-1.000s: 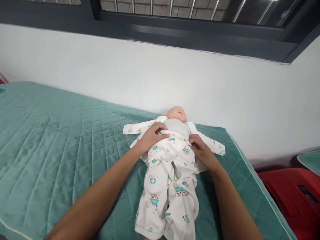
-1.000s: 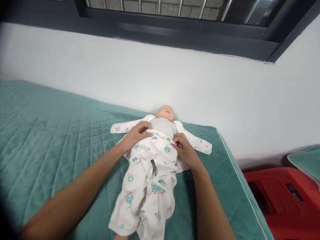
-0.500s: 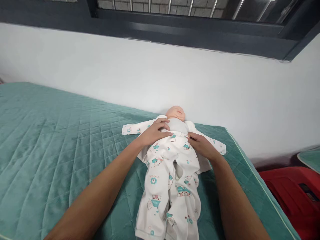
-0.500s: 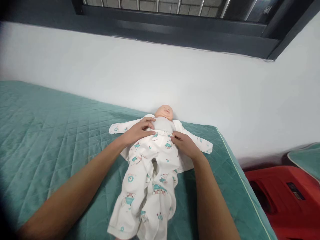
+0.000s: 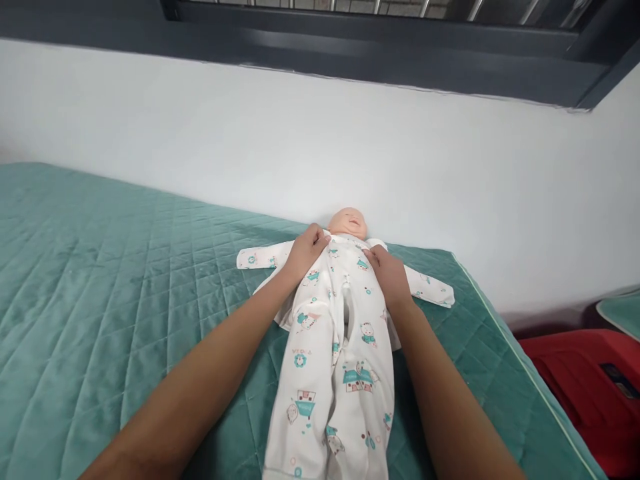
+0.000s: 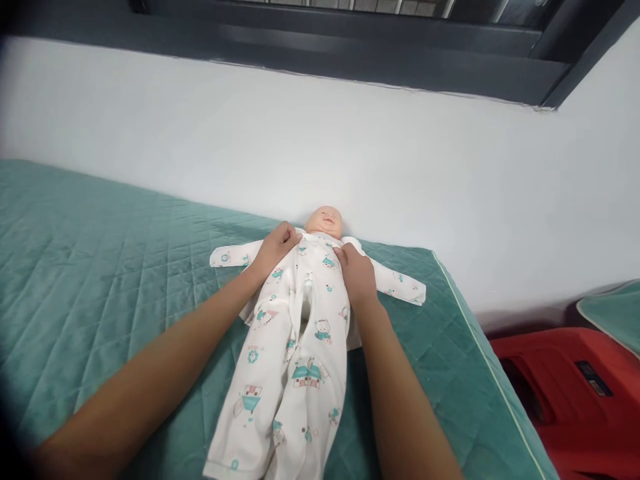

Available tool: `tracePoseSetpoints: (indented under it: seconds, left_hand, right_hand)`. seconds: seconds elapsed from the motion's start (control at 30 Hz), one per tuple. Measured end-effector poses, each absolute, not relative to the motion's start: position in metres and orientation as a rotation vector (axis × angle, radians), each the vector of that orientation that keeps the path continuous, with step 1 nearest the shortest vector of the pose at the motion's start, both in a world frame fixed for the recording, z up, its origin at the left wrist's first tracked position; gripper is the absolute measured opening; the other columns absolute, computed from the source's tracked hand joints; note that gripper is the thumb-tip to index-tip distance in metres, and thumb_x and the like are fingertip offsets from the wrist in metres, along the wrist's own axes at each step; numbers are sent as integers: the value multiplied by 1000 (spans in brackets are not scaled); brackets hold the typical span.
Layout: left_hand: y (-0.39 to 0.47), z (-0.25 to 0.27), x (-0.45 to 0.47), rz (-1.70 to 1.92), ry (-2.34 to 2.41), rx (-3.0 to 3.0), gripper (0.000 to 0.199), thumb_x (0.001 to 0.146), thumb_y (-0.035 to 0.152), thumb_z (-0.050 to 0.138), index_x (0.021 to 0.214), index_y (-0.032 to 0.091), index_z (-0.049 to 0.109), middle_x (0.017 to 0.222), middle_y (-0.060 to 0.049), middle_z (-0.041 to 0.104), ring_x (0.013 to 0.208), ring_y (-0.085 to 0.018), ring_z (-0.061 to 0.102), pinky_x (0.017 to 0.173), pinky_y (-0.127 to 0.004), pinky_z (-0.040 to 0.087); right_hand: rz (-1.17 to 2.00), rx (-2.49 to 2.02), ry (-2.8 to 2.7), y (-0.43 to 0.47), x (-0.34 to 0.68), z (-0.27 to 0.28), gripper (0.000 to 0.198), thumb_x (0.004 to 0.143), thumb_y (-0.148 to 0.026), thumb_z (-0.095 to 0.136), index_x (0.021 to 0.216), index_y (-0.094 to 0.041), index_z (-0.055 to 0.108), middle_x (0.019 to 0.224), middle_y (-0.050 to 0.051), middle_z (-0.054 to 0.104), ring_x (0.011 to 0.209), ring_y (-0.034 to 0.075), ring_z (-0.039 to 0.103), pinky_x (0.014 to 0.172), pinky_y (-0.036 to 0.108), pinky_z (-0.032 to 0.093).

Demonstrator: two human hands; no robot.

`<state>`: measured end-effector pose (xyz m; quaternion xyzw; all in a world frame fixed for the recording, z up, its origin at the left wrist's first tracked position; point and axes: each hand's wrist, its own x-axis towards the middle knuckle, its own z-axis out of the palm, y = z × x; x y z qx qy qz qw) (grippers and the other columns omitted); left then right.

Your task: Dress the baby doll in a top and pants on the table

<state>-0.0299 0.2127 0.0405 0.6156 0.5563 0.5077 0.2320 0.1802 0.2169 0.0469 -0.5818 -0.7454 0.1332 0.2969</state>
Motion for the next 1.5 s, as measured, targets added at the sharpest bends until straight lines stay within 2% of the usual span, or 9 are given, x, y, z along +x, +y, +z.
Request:
tracePoseSetpoints:
  seconds: [0.2,0.33,0.47,0.6,0.73,1.0,1.23,1.4,1.5]
  left_hand:
    - [215,35,-32,1338,1573,1962,20,92,31,53,77,22,44,74,2,53,72,-16,49,70,-28,38]
    - [216,34,-40,1247,1515,2184,19,94,34,52,80,22,48,99,-4,65,97,-21,56,93,-35,41]
    - [215,35,-48,1130,1501,2169,21,96,40,48,84,22,51,101,-3,67,99,-22,60,99,-38,40]
    - [218,35,-51,1098,1550,2098,24,95,40,47,79,22,48,81,0,64,79,-19,59,76,-30,42]
    - [231,35,-48,1122,1724,2038,21,95,39,45,81,23,46,71,2,56,68,-18,53,65,-27,34]
    - [247,35,-43,996,1952,2042,18,96,41,45,93,25,52,68,1,58,63,-21,53,59,-28,28]
    - [231,32,-49,1044,1743,2161,23,95,30,46,112,27,62,106,-4,69,99,-22,62,82,-32,43]
    - [210,28,-57,882,1767,2331,38,93,30,52,131,36,59,130,-5,63,124,-27,52,101,-42,38]
    - [196,23,-61,826,1818,2374,45,94,32,51,139,32,52,145,-5,54,139,-28,39,109,-45,34]
  right_hand:
    - [23,-1294,-2079,224,185,35,37,99,-46,32,80,-22,53,93,11,62,93,26,51,83,38,40]
    - [278,-1142,-2045,229,195,30,35,96,-47,37,76,-22,52,122,12,60,120,27,49,106,46,34]
    - [547,-1112,-2077,228,202,35,34,95,-48,40,78,-22,54,134,8,60,127,26,49,106,42,35]
    - [587,-1242,-2054,228,206,41,34,94,-51,42,83,-22,58,110,5,69,99,23,59,87,35,41]
    - [489,-1355,-1981,238,203,42,36,92,-52,43,77,-22,54,73,0,60,71,18,51,69,30,35]
    - [418,-1470,-1783,254,190,33,31,87,-49,48,73,-22,53,70,-1,59,69,17,51,66,30,35]
    - [555,-1237,-1750,245,193,29,24,85,-33,48,90,-21,69,100,5,73,94,21,64,86,36,47]
    - [497,-1206,-1819,229,199,25,37,90,-30,40,110,-23,71,121,6,70,114,24,61,102,44,44]
    - [448,-1187,-1867,215,204,21,43,93,-30,37,124,-23,66,133,7,64,124,25,56,109,46,41]
